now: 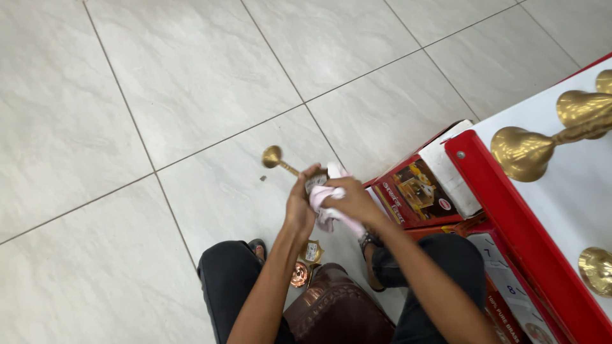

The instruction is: Cleaning and organizing brass oil lamps on store shelves.

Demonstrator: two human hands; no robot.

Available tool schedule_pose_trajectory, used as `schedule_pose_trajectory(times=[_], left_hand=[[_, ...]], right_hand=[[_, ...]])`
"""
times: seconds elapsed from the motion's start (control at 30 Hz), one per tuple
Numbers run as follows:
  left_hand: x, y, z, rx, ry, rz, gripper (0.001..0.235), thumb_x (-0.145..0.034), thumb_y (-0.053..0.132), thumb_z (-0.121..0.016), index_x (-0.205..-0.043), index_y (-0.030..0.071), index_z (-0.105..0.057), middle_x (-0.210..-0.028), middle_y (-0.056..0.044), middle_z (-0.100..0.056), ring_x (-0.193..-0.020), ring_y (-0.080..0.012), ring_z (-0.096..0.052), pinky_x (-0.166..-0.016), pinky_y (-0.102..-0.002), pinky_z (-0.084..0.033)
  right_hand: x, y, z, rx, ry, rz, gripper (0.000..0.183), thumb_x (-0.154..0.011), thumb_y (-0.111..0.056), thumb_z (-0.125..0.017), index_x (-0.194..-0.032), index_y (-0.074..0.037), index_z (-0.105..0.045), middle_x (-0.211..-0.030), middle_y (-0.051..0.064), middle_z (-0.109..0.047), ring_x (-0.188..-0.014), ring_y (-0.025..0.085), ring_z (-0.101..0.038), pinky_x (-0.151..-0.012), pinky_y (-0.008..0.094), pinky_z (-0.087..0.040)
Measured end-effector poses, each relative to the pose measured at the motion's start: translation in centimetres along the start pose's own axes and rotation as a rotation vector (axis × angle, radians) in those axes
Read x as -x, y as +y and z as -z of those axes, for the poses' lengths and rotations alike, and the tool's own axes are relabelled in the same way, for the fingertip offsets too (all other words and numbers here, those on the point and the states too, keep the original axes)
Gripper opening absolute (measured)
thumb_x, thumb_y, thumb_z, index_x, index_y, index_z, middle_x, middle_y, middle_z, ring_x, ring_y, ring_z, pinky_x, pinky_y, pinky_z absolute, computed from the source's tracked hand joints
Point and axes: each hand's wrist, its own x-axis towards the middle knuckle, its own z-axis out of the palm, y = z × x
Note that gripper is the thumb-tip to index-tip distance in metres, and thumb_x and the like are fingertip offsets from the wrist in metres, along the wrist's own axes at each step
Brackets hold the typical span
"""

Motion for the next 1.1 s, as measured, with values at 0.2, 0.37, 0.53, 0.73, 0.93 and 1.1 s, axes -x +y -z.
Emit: schedule_pose_trajectory(times=[0.2,0.37,0.53,0.73,0.93,1.1], left_hand=[[0.3,3.3,2.0,0.48,0.022,0.022,0.064,-0.105,0.056,-0.032,-0.126,0.002,-0.06,-0.115,-0.015,-0.068,-0.099,-0.0284,-0.07,-0.085,-0.041,-0.055],[0.5,2.7,4.1,0.39,-0.065,0.0,0.065,-0.111,0.064,-0.036,-0.11,0.002,-0.057,-0.094,-0.02,-0.064,-0.081,-0.0287,-0.071,-0.074,-0.041,-0.063],[4.1,5.5,1.4,0.221,-0.028,0.199,0.059,-0.103,0.053,-0.034,-0.106,0.003,-0.065,-0.093,-0.014,-0.071,-0.081,-0.0237,-0.073,-0.071,-0.037,-0.063],[3.8,5.4,1.7,0.147,-0.243,0.098,0.046,-0.105,0.049,-0.035,-0.092,0.009,-0.054,-0.081,-0.008,-0.063,-0.065,-0.0257,-0.073,-0.051,-0.032,-0.054],[2.6,4.5,2.0,0.062,-0.228,0.149,0.042,-0.104,0.046,-0.034,-0.092,0.01,-0.054,-0.073,-0.015,-0.067,-0.06,-0.0253,-0.071,-0.049,-0.032,-0.054],[2.2,5.3,1.6,-0.067,-0.155,0.212,0.045,-0.103,0.044,-0.032,-0.093,0.007,-0.056,-0.076,-0.014,-0.068,-0.065,-0.0274,-0.073,-0.059,-0.038,-0.062]], right_hand=[[0.9,-0.4,0.3,-0.207,0.135,0.182,0.067,-0.072,-0.009,-0.081,-0.134,-0.005,-0.055,-0.121,0.014,-0.064,-0.109,0.027,-0.067,-0.091,0.041,-0.057],[1.7,-4.0,-1.0,0.186,0.312,0.655,0.069,-0.069,-0.011,-0.082,-0.132,-0.001,-0.058,-0.126,0.018,-0.064,-0.118,0.036,-0.063,-0.099,0.049,-0.051],[1.7,-5.5,-0.9,0.44,0.357,0.835,0.067,-0.066,-0.007,-0.081,-0.129,-0.001,-0.059,-0.129,0.017,-0.064,-0.122,0.039,-0.063,-0.101,0.049,-0.053],[0.1,-4.2,0.2,0.479,0.4,0.437,0.062,-0.065,0.007,-0.077,-0.125,-0.007,-0.064,-0.131,0.012,-0.065,-0.113,0.034,-0.067,-0.09,0.042,-0.059],[-0.3,-2.2,-0.7,0.5,0.401,0.561,0.054,-0.064,0.008,-0.077,-0.117,-0.003,-0.066,-0.12,0.013,-0.067,-0.115,0.034,-0.065,-0.095,0.045,-0.056],[-0.1,-2.8,1.2,0.676,0.402,0.402,0.056,-0.064,0.007,-0.079,-0.117,-0.008,-0.069,-0.131,0.008,-0.065,-0.121,0.031,-0.064,-0.091,0.043,-0.057]])
